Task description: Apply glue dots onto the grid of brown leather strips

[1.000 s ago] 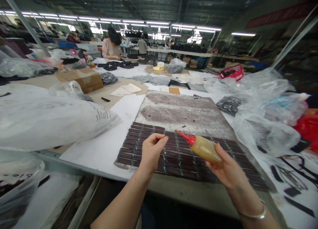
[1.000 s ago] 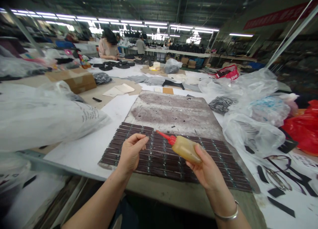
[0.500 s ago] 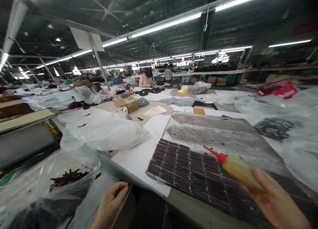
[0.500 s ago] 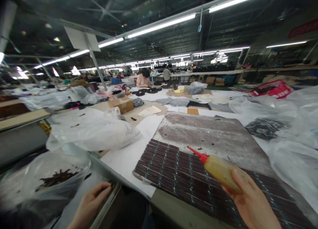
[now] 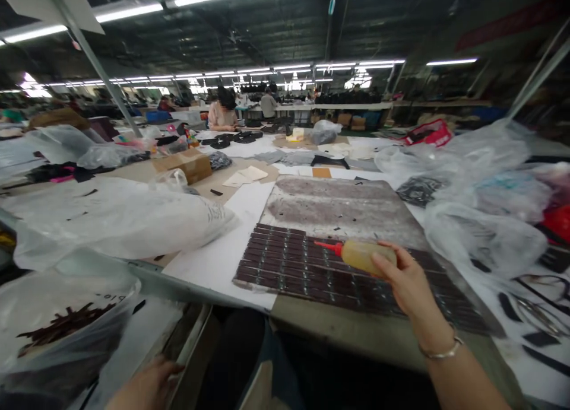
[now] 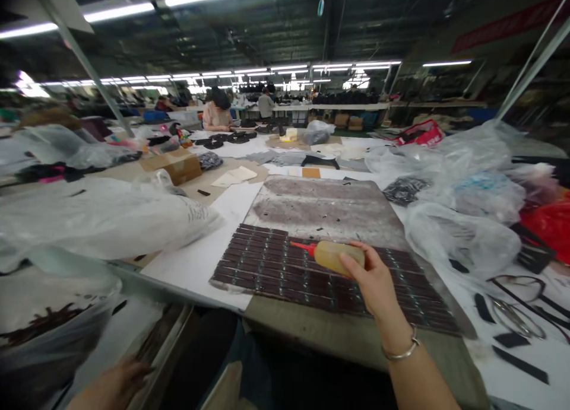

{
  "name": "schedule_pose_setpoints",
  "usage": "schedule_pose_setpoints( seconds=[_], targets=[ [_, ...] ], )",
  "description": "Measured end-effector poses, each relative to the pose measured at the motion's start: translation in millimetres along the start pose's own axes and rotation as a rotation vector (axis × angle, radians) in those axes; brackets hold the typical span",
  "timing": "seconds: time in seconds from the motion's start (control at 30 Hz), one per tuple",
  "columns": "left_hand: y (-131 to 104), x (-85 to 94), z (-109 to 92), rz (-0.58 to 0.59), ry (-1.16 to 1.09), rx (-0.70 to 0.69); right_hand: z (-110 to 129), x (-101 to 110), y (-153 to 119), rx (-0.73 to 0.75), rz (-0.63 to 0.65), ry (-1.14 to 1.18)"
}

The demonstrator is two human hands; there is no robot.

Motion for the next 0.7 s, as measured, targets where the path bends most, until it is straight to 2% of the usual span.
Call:
schedule_pose_setpoints(
  seconds=[0.07,0.13,0.2,0.27,0.33,0.4,0.47,0.57,0.7],
  targets=[
    [6,41.4,-33,-0.001,0.011,-0.024,-1,1,-1,0.046,0.027,-0.105],
    [9,75.8,-77,-0.075,0.072,-0.096,-2,-1,-2,0.073,0.063,-0.194],
    [8,96.4,-129,-0.174,0.041,-0.299,-3,-4,-4,0.084,0.101,-0.259],
    [5,101.1,-185,-0.205,0.006,-0.574,-3,-7,-5,0.115,0.124,-0.34],
    [0,92.7,-237,-0.166,0.068,-0.878,-4,-9,-7,0.168,0.144,-0.442],
    [-3,75.6,-282,-0.117,0.214,-1.158,-5,-8,-7,0.219,0.168,-0.531],
    [-1,51.2,-318,0.04,0.387,-1.341,-4,-5,-8,0.261,0.188,-0.589],
    [7,7.8,-353,0.256,0.493,-1.455,-3,0,-7,0.317,0.201,-0.66],
    [16,-59.1,-369,0.444,0.583,-1.413,-2,5,-6,0.344,0.204,-0.729]
  ],
)
Point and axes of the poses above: each hand's wrist, its own y-axis towards the middle knuckle, its own x-axis out of the back of the hand, z = x × y, the point moved 2 cm from there along y, towards the middle knuckle, and after that the axes turned 15 degrees about y, right-handed, at the moved point
